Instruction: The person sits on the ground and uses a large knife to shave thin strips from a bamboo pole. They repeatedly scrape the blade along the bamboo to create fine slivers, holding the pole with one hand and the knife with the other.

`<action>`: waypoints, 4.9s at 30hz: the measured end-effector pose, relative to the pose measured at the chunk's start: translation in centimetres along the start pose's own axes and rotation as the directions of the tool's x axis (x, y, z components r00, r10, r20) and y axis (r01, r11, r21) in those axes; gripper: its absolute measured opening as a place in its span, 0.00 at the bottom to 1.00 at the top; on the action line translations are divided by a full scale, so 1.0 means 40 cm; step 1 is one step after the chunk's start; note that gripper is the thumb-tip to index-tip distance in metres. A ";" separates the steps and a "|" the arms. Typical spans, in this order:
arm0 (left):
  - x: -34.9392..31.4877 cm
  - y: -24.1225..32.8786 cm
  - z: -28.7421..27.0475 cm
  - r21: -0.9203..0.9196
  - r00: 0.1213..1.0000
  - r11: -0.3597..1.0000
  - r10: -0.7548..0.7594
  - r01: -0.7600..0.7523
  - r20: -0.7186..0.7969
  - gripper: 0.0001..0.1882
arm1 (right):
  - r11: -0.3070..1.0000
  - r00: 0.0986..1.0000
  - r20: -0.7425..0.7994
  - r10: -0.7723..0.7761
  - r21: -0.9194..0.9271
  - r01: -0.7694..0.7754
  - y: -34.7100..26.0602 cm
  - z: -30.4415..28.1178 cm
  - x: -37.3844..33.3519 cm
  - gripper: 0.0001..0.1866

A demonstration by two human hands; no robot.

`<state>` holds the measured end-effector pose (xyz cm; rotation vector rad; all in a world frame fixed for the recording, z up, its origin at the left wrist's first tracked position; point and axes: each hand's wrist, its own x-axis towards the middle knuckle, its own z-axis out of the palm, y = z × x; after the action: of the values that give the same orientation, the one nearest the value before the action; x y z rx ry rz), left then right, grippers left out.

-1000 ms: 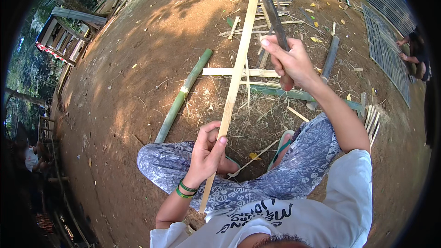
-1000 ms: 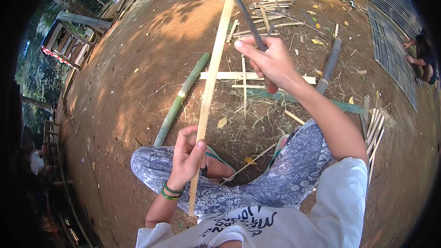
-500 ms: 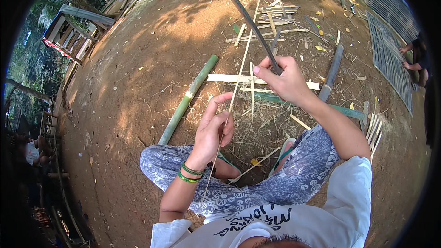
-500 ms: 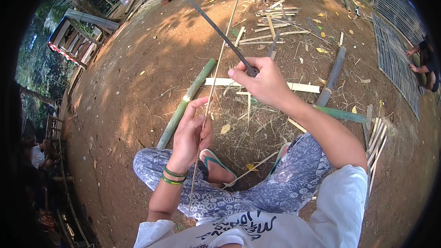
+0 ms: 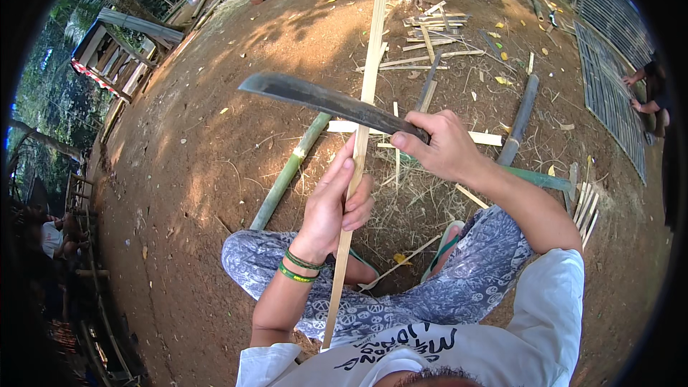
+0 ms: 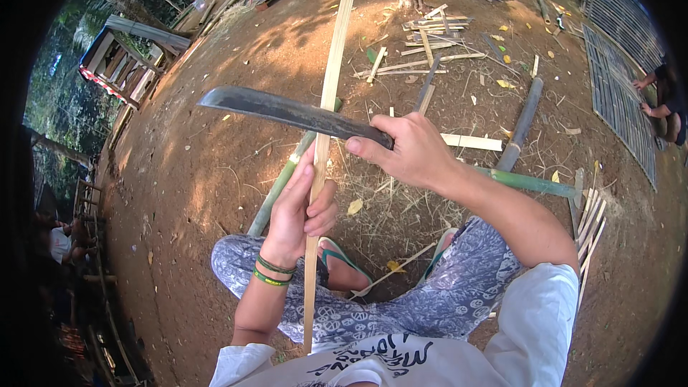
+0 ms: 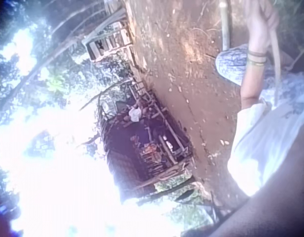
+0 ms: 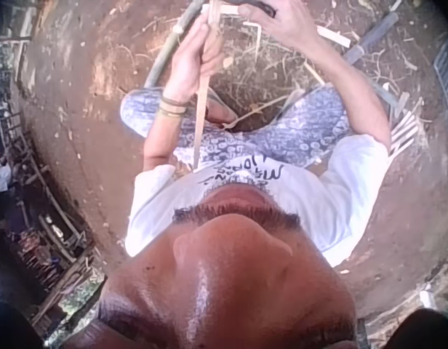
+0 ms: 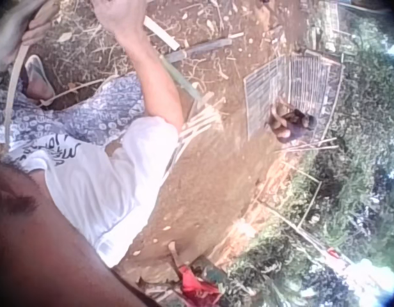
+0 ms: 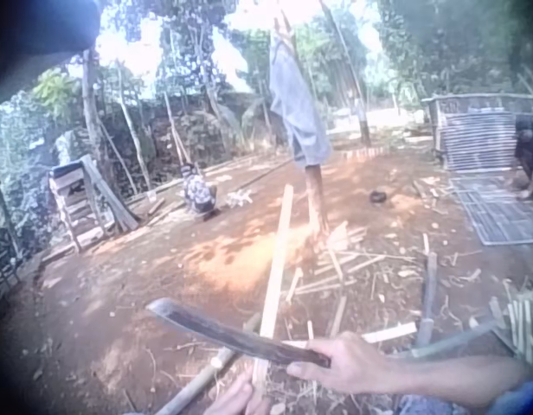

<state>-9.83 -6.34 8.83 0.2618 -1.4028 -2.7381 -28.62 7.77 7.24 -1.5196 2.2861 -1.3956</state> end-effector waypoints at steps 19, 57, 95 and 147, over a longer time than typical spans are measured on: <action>-0.054 -0.011 -0.022 -0.090 0.993 0.989 -0.117 0.118 0.013 0.17 | 0.916 0.968 0.062 -0.245 -0.313 0.252 -0.040 -0.005 -0.014 0.37; -0.071 -0.086 -0.060 -0.070 0.995 0.993 0.093 -0.094 -0.019 0.21 | 0.925 0.968 0.139 -0.208 -0.294 0.241 -0.089 0.035 -0.061 0.35; -0.229 -0.064 -0.054 -0.050 0.977 0.979 -0.194 0.199 0.090 0.29 | 0.955 0.989 -0.144 -0.043 -0.296 -0.002 0.016 -0.100 0.017 0.30; -0.064 -0.115 -0.042 -0.089 0.981 0.992 -0.076 0.093 0.178 0.29 | 0.899 0.978 -0.083 0.192 0.415 -0.141 0.027 -0.077 0.019 0.23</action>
<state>-6.88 -4.66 4.46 0.0801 -1.3179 -2.9522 -31.28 9.27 8.58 -1.1121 1.9550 -1.8120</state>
